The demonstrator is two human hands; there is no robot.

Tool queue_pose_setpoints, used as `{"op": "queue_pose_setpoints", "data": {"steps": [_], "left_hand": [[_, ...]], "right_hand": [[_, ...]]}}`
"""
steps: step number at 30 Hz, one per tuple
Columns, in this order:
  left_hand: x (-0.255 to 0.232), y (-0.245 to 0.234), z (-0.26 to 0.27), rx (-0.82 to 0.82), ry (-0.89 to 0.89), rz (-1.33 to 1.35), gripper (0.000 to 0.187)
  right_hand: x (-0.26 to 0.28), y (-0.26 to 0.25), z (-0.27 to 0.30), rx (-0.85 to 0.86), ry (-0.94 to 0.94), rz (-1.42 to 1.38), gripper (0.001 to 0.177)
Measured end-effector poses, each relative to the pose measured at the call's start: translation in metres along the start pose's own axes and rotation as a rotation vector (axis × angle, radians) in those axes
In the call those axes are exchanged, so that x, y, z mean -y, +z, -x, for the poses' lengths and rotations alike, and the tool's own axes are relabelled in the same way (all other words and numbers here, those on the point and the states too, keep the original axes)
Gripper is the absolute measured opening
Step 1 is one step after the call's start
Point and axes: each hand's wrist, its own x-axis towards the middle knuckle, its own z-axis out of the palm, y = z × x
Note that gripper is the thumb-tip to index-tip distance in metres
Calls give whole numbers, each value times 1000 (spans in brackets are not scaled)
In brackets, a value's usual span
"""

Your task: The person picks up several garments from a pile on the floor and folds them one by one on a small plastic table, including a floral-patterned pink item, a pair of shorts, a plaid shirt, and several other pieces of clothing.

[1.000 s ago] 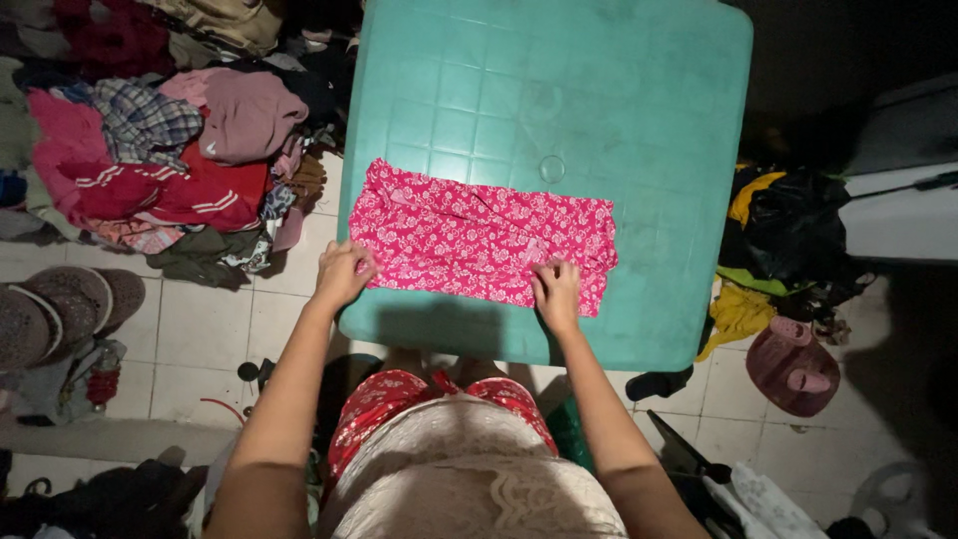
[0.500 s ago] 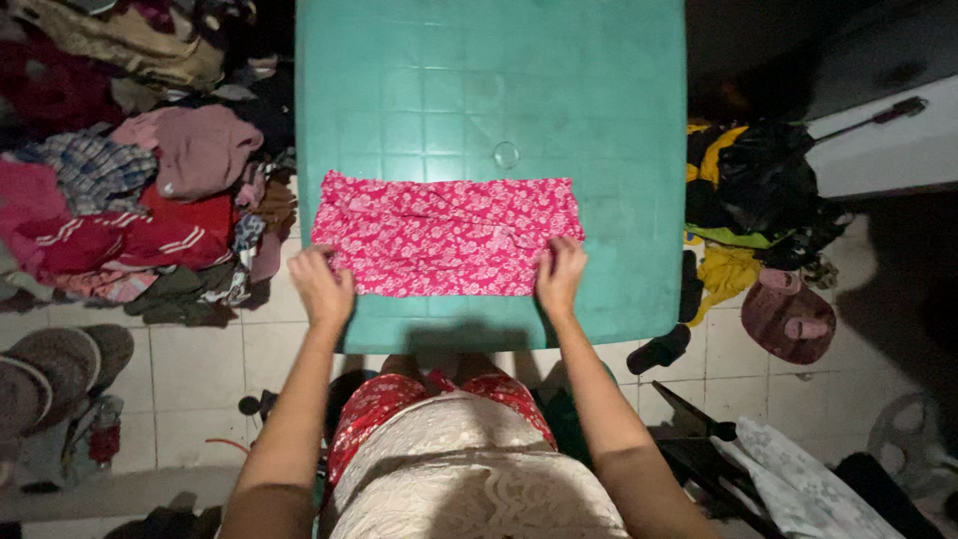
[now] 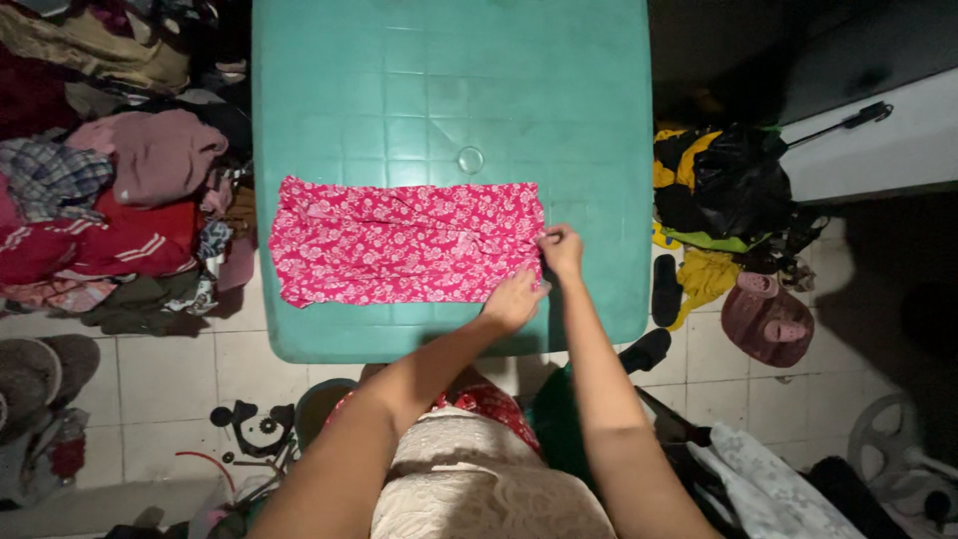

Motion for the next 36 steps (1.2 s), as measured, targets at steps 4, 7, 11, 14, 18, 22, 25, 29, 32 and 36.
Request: {"op": "queue_pose_setpoints", "data": {"steps": [4,7,11,14,18,22,25,29,32,36], "left_hand": [[11,-23,-17,-218,-201,-95,20],[23,-61,-15,-308,-420,-134,27],[41,-68,-11,-371,-456,-35,21],[67,-62,2,-357,-360,-54,16],[72,-80,24,-371,-280,-41,22],[52,-101,24,-399,-431,-1,31],[43,-104,14,-410,-534,62,39],[51,-88,-2,-376,-736,132,33],[70,-71,-4,-432,-719,205,16],[80,-67,-2,-580,-664,206,8]], "right_hand": [[-9,1,1,15,48,-51,15],[-17,-2,4,109,111,-246,14],[-23,-3,5,159,180,-422,9],[-28,-9,2,198,266,-434,9],[-32,-12,7,287,299,-476,11],[-34,-6,20,321,258,-481,14],[-32,-2,21,260,202,-453,14],[-31,4,18,200,103,-435,20],[-28,9,16,208,13,-346,16],[-27,12,13,177,41,-332,15]]}}
